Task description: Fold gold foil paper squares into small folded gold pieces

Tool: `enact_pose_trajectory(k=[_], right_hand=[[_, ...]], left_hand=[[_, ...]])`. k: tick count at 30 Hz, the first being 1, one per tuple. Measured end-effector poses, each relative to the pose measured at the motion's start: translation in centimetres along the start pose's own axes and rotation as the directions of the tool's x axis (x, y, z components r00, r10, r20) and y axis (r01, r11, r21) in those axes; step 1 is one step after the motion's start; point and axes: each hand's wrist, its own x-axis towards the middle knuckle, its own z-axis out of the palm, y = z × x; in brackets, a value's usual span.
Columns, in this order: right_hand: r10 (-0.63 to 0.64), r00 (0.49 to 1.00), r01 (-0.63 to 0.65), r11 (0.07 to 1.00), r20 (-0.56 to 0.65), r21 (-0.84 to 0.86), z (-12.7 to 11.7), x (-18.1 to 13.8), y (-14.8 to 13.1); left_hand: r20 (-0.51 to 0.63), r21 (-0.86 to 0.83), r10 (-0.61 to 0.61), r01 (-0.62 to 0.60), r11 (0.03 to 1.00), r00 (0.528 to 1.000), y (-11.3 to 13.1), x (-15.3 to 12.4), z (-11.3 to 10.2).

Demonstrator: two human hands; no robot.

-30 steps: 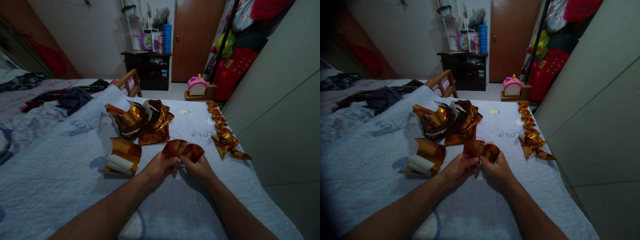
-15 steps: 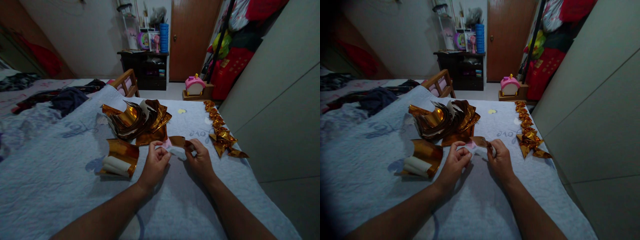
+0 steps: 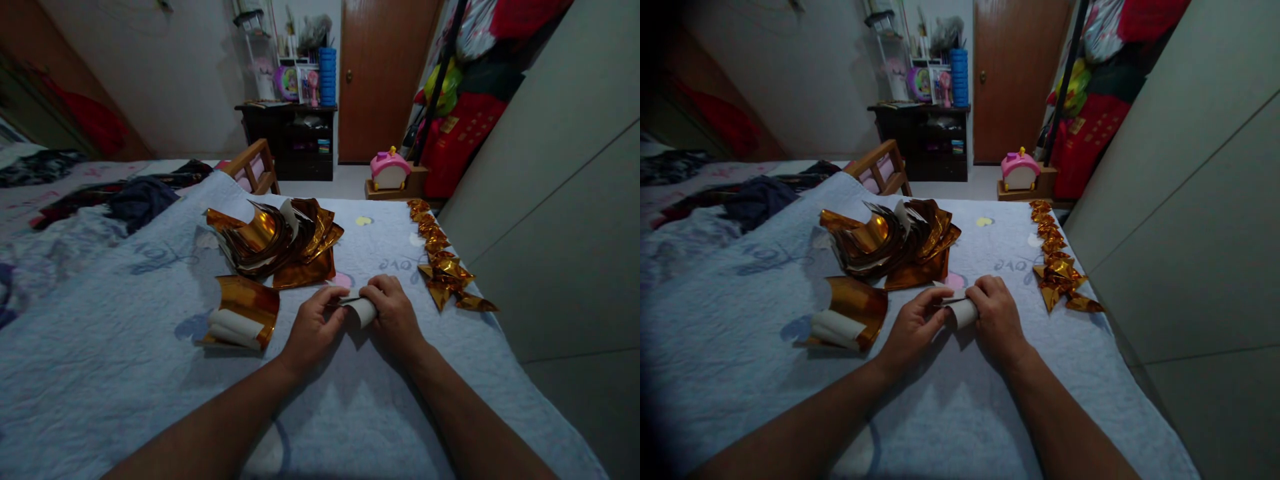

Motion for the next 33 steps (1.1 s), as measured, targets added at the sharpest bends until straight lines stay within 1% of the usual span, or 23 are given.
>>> enact_pose_trajectory(k=[3, 6, 9, 11, 13, 15, 17, 20, 22, 23, 25, 27, 28, 30, 33], right_hand=[[0.002, 1.000, -0.003, 0.999, 0.029, 0.036, -0.2, 0.0, 0.1], [0.011, 0.997, -0.015, 0.999, 0.073, 0.053, -0.3, 0.0, 0.3], [0.015, 0.989, -0.021, 0.999, 0.146, 0.040, -0.2, -0.1, 0.4], [0.014, 0.977, -0.019, 1.000, 0.215, 0.020, -0.2, -0.1, 0.4], [0.009, 0.958, -0.009, 1.000, 0.288, -0.001, -0.3, -0.2, 0.3], [-0.001, 0.940, 0.005, 1.000, 0.342, -0.010, -0.5, -0.2, 0.1], [-0.005, 0.929, 0.010, 1.000, 0.369, -0.012, -0.8, -0.2, -0.1], [-0.007, 0.921, 0.008, 1.000, 0.390, -0.001, -1.2, -0.1, -0.3], [-0.014, 0.917, 0.010, 1.000, 0.398, 0.011, -1.4, -0.1, -0.3], [-0.018, 0.917, 0.013, 1.000, 0.399, 0.015, -1.4, -0.1, -0.2], [-0.024, 0.915, 0.017, 1.000, 0.402, 0.023, -1.4, -0.2, -0.1], [-0.024, 0.915, 0.012, 0.999, 0.402, 0.032, -1.3, -0.2, 0.0], [-0.020, 0.915, 0.006, 0.999, 0.402, 0.038, -1.3, -0.2, 0.0], [-0.014, 0.914, -0.010, 0.998, 0.405, 0.058, -1.4, -0.2, 0.0], [-0.015, 0.916, -0.034, 0.993, 0.401, 0.115, -1.6, -0.2, 0.1]], left_hand=[[-0.001, 0.028, -0.008, 0.008, 1.000, 1.000, -0.3, 0.3, -0.1], [0.016, 0.095, 0.022, -0.023, 0.995, 1.000, -0.9, 0.7, -0.3], [0.041, 0.158, 0.030, -0.037, 0.987, 0.999, -1.3, 1.1, -0.5], [0.077, 0.252, 0.049, -0.067, 0.965, 0.996, -1.5, 1.3, -0.6], [0.125, 0.405, 0.084, -0.129, 0.905, 0.989, -1.6, 1.4, -0.7], [0.157, 0.567, 0.120, -0.188, 0.802, 0.980, -1.7, 1.2, -0.7], [0.156, 0.692, 0.146, -0.213, 0.690, 0.977, -1.7, 0.8, -0.7], [0.118, 0.798, 0.197, -0.211, 0.564, 0.973, -1.5, 0.2, -0.7], [0.115, 0.814, 0.243, -0.231, 0.532, 0.963, -1.3, 0.0, -0.8], [0.137, 0.802, 0.261, -0.261, 0.537, 0.956, -1.3, 0.0, -0.9], [0.252, 0.730, 0.266, -0.363, 0.580, 0.931, -1.2, 0.2, -1.2], [0.396, 0.626, 0.224, -0.440, 0.644, 0.891, -1.3, 0.5, -1.4], [0.444, 0.587, 0.198, -0.450, 0.673, 0.874, -1.4, 0.6, -1.4], [0.465, 0.548, 0.161, -0.426, 0.720, 0.870, -1.4, 0.7, -1.5], [0.394, 0.520, 0.159, -0.362, 0.774, 0.905, -1.2, 0.8, -1.4]])
